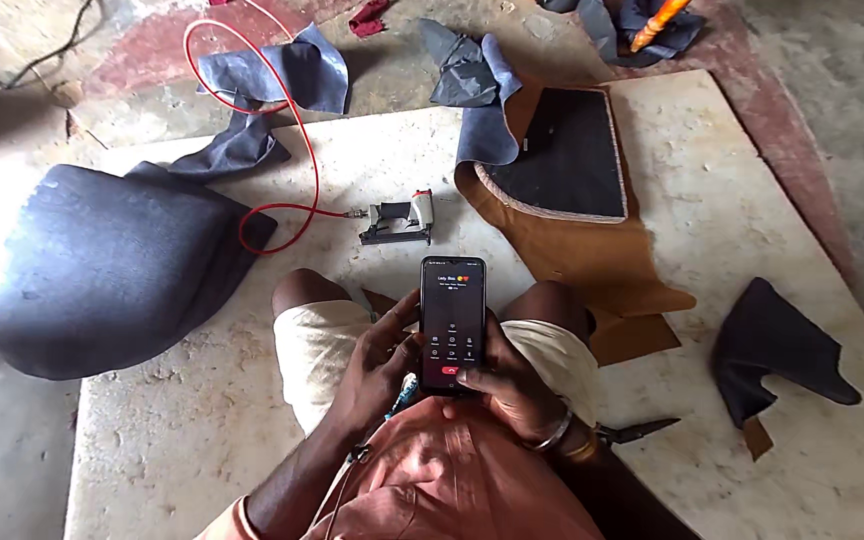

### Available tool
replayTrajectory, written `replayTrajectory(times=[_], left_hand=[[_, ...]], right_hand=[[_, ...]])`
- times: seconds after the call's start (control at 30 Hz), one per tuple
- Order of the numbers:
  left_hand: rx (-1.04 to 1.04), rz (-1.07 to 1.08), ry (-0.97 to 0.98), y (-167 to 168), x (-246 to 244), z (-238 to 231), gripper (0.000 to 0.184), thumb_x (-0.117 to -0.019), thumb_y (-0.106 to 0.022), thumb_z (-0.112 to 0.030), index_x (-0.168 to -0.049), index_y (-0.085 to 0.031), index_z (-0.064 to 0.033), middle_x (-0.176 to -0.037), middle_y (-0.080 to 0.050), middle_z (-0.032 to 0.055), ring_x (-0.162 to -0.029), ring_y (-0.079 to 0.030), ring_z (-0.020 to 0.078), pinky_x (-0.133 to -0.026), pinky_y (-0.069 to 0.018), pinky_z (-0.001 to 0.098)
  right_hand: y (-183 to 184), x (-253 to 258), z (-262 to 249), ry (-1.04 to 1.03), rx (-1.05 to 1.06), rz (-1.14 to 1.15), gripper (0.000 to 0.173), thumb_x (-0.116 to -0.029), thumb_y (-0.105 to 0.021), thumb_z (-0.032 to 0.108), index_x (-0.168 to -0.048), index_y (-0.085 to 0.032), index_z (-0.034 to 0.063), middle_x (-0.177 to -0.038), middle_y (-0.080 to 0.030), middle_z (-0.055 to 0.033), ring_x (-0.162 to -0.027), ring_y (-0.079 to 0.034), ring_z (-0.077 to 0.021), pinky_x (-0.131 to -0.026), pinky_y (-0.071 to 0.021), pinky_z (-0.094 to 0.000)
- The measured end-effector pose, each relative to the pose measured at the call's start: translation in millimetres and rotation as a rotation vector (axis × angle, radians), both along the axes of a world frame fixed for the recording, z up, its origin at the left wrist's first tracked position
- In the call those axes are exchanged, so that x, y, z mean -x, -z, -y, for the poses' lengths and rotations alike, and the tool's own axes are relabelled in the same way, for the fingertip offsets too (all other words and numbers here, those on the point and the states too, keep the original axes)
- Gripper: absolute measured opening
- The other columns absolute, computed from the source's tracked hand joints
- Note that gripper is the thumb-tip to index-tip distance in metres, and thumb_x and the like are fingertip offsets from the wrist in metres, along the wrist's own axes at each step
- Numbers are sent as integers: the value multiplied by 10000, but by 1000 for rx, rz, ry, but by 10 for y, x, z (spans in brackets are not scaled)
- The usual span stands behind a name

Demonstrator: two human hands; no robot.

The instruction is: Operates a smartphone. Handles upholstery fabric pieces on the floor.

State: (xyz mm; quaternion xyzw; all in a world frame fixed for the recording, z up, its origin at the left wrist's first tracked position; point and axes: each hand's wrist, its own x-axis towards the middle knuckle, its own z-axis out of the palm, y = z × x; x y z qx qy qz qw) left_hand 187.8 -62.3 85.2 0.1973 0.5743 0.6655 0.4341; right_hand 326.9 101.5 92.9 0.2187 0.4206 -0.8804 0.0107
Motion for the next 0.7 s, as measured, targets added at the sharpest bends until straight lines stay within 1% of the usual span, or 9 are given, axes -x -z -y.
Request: replayTrajectory(times=[0.03, 0.17, 0.27, 0.33, 0.37, 0.47, 0.53, 0.6, 0.7], left_hand=[[-11, 6, 13, 10, 14, 29, 512, -1064, -480, -195, -1574, -433, -188, -1415, -617, 104, -1041, -714, 272, -845, -630, 407], [-47, 32, 34, 33, 91, 148, 522, -1059, -480, -210, -1578, -423, -184, -1430, -594, 130, -1051, -707, 301, -843, -633, 439], [-53, 39, 26, 46, 178, 227, 546, -1041, -501, -199, -1580, -416, -178, -1431, -589, 144, -1057, -706, 316, -841, -635, 449], [-62, 36, 12, 42, 238, 275, 550, -1037, -499, -191, -1579, -412, -157, -1418, -596, 159, -1066, -701, 322, -836, -634, 454], [-66, 37, 5, 34, 266, 295, 548, -1036, -491, -183, -1578, -411, -151, -1417, -595, 162, -1068, -700, 323, -832, -634, 454], [-69, 32, -19, 3, 349, 353, 531, -1038, -464, -179, -1567, -425, -141, -1399, -608, 161, -1060, -701, 313, -816, -633, 442], [-71, 22, -34, -14, 392, 401, 520, -1043, -458, -195, -1560, -440, -150, -1380, -621, 155, -1053, -704, 298, -810, -634, 428], [-78, 23, -52, -25, 428, 428, 516, -1038, -456, -201, -1552, -454, -155, -1364, -628, 152, -1040, -705, 285, -796, -632, 413], [-106, 40, -60, -16, 451, 457, 519, -1036, -456, -195, -1554, -450, -156, -1362, -628, 158, -1047, -704, 285, -797, -631, 410]], right_hand=[[-1, 10, 17, -6, -4, -1, 829, -904, -594, -78, -1568, -224, 251, -1280, -632, -221, -1029, -716, -391, -721, -655, -510], [24, 73, 83, -19, -47, -22, 780, -909, -584, -70, -1556, -259, 221, -1262, -640, -219, -1017, -718, -356, -756, -650, -476], [21, 150, 142, -2, -13, 14, 738, -913, -519, -48, -1561, -273, 203, -1295, -620, -242, -1064, -699, -394, -802, -636, -535], [12, 209, 190, 22, 29, 15, 679, -915, -475, -6, -1545, -308, 186, -1288, -616, -263, -1052, -699, -428, -771, -632, -577], [16, 235, 203, 26, 43, -5, 670, -907, -466, 3, -1540, -320, 170, -1295, -611, -267, -1067, -692, -435, -786, -623, -596], [32, 292, 215, -49, 35, -115, 764, -884, -509, -44, -1577, -258, 156, -1387, -567, -228, -1182, -648, -391, -917, -593, -574], [25, 318, 236, -121, 46, -181, 864, -859, -536, -94, -1598, -172, 168, -1430, -531, -214, -1214, -630, -378, -953, -584, -550], [23, 352, 259, -163, 42, -224, 922, -842, -551, -140, -1600, -121, 162, -1451, -514, -209, -1252, -610, -373, -1002, -565, -540], [24, 396, 298, -164, -6, -221, 939, -839, -568, -158, -1602, -126, 163, -1423, -542, -208, -1218, -635, -363, -1004, -571, -518]])
